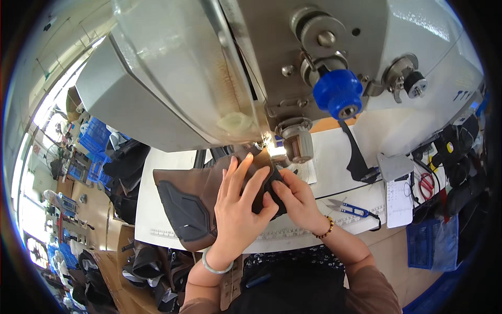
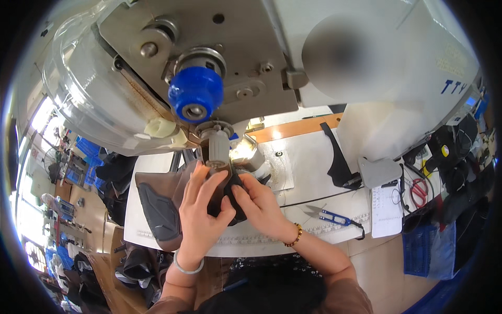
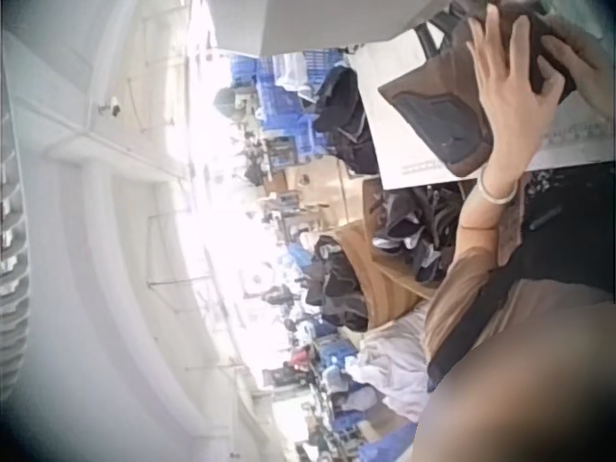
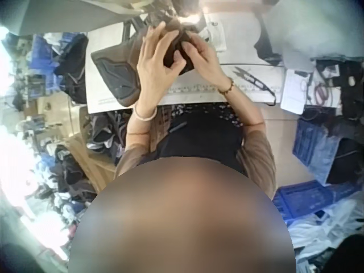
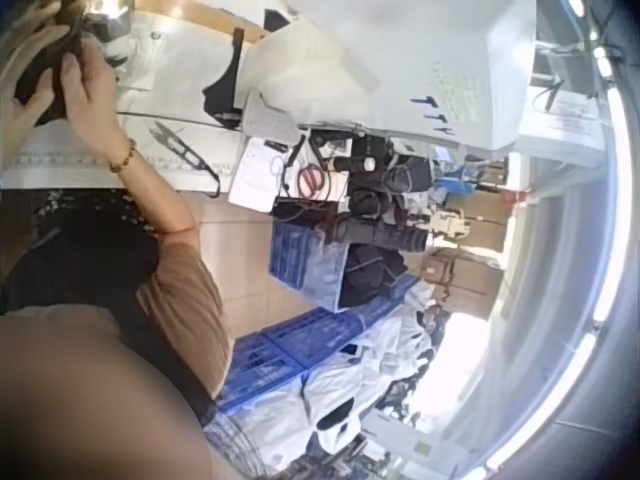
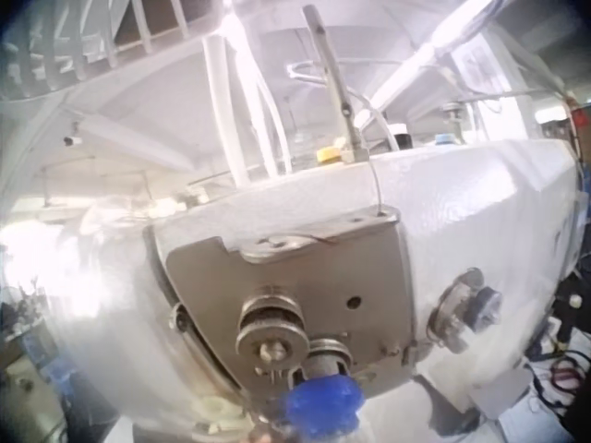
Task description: The person stitches boot upper components together using a sewing machine, guiding the seams under the needle and turning the assembled upper over by hand.
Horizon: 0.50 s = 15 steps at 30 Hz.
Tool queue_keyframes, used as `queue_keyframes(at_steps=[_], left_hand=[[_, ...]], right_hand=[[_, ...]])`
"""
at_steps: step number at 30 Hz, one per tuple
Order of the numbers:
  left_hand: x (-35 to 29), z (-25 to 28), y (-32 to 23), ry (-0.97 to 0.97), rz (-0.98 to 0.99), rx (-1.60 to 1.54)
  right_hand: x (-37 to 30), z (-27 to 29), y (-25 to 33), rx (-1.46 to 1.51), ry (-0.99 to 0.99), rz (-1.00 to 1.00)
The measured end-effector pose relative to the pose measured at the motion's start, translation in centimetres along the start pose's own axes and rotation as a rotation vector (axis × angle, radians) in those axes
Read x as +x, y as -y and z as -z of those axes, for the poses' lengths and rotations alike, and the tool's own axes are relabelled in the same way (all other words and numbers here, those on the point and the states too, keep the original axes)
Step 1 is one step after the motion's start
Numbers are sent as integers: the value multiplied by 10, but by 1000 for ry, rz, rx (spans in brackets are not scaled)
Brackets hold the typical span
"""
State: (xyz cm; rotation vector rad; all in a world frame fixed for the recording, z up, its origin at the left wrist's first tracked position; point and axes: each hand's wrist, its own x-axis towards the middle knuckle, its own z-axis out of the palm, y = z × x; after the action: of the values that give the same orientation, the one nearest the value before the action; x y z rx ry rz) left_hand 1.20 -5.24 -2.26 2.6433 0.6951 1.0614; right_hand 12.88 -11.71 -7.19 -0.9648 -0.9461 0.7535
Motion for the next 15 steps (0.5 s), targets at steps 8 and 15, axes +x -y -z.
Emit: queue_keyframes(at_steps=[8,15], left_hand=[[-3,-2,15,-69,-162,16],[-1,2,16,-39,-170,13]], right_hand=[[-6,3,-6,-135,81,12],[-9,7,-5,-280,219,128]])
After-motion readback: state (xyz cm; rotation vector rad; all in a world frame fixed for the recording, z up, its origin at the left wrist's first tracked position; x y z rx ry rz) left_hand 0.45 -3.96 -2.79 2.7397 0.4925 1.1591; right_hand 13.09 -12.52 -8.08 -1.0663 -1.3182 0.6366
